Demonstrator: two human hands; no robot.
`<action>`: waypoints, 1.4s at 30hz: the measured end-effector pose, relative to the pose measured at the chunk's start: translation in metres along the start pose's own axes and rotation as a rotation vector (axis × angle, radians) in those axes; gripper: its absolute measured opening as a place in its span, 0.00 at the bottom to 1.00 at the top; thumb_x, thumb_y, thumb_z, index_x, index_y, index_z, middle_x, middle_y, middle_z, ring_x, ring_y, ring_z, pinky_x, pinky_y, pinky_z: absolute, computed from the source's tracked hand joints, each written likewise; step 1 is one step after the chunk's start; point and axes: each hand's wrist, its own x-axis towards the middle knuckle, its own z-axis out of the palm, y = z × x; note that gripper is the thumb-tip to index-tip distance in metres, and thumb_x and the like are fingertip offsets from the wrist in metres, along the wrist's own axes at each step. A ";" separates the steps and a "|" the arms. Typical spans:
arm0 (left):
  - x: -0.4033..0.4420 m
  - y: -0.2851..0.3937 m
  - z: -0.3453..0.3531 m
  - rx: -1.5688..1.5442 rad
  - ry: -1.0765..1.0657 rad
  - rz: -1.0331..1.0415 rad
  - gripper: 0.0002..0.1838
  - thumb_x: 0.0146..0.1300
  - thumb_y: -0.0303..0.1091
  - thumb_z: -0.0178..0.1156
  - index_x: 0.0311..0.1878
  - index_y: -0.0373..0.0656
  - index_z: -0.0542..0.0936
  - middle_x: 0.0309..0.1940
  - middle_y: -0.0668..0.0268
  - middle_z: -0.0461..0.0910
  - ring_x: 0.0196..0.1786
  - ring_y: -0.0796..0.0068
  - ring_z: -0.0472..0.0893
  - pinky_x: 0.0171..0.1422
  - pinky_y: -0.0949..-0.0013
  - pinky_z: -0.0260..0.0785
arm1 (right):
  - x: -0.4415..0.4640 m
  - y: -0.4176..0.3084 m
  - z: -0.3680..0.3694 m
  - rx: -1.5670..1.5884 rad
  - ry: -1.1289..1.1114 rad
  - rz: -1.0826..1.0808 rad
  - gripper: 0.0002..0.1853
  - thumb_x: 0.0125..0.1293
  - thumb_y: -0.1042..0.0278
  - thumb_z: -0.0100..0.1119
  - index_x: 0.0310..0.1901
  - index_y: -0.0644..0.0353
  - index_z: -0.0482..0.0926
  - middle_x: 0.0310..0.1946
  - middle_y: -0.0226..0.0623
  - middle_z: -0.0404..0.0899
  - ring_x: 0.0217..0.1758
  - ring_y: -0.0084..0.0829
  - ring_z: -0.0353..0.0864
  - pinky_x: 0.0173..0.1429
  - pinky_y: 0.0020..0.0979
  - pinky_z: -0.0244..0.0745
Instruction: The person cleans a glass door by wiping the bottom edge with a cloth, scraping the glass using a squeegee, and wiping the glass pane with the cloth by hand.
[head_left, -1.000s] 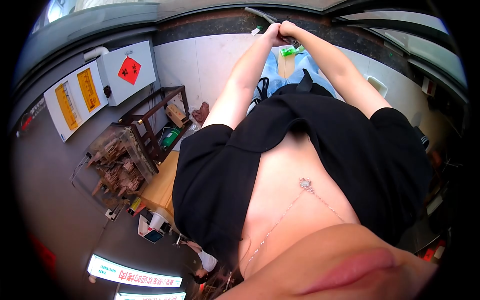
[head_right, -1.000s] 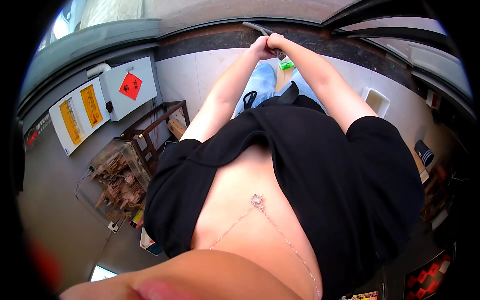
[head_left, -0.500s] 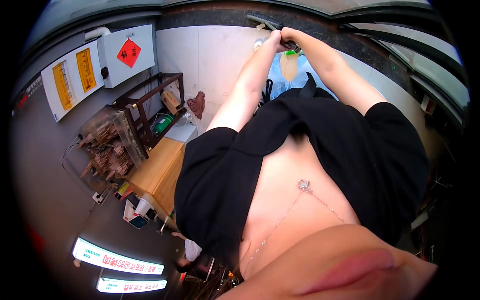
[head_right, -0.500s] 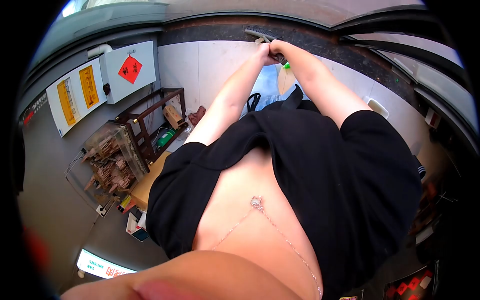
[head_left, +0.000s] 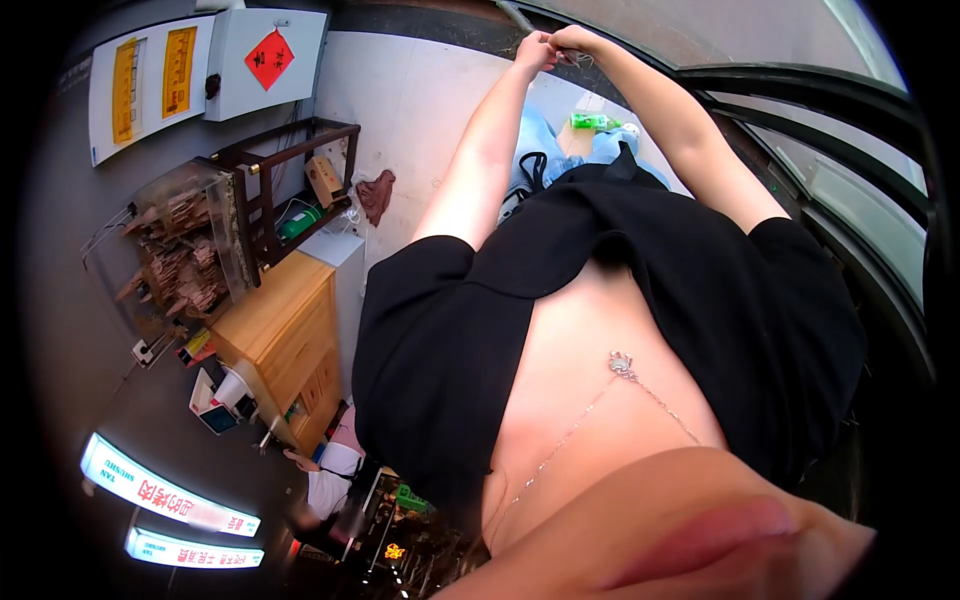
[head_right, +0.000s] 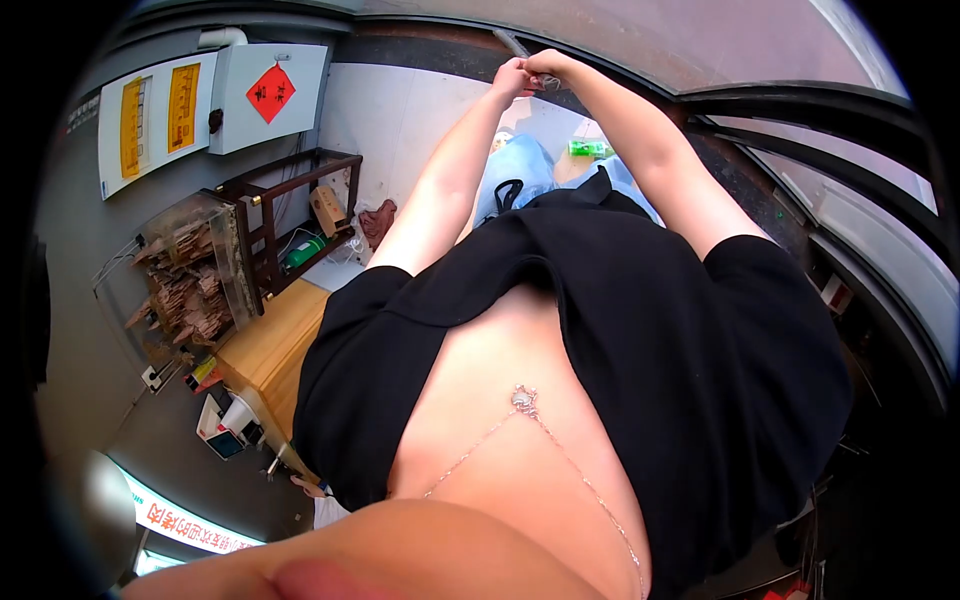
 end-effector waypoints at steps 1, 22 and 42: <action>0.004 -0.003 -0.010 0.061 0.003 0.083 0.06 0.50 0.30 0.47 0.33 0.44 0.70 0.24 0.66 0.73 0.24 0.77 0.73 0.25 0.73 0.65 | 0.006 -0.008 0.008 0.012 -0.042 0.013 0.07 0.42 0.77 0.43 0.10 0.60 0.63 0.07 0.28 0.61 0.09 0.19 0.62 0.13 0.21 0.62; -0.035 0.007 -0.285 0.144 0.506 0.414 0.12 0.45 0.37 0.57 0.35 0.48 0.75 0.28 0.63 0.76 0.32 0.71 0.76 0.37 0.73 0.66 | 0.079 -0.172 0.237 0.478 -0.296 0.081 0.04 0.48 0.76 0.37 0.20 0.64 0.59 0.15 0.36 0.64 0.16 0.24 0.67 0.17 0.18 0.70; 0.055 0.080 -0.474 0.366 0.605 0.440 0.10 0.48 0.31 0.50 0.35 0.48 0.74 0.30 0.59 0.74 0.35 0.62 0.74 0.39 0.68 0.65 | 0.221 -0.339 0.323 0.298 -0.268 0.139 0.07 0.47 0.69 0.42 0.21 0.61 0.68 0.12 0.33 0.65 0.18 0.25 0.69 0.24 0.21 0.70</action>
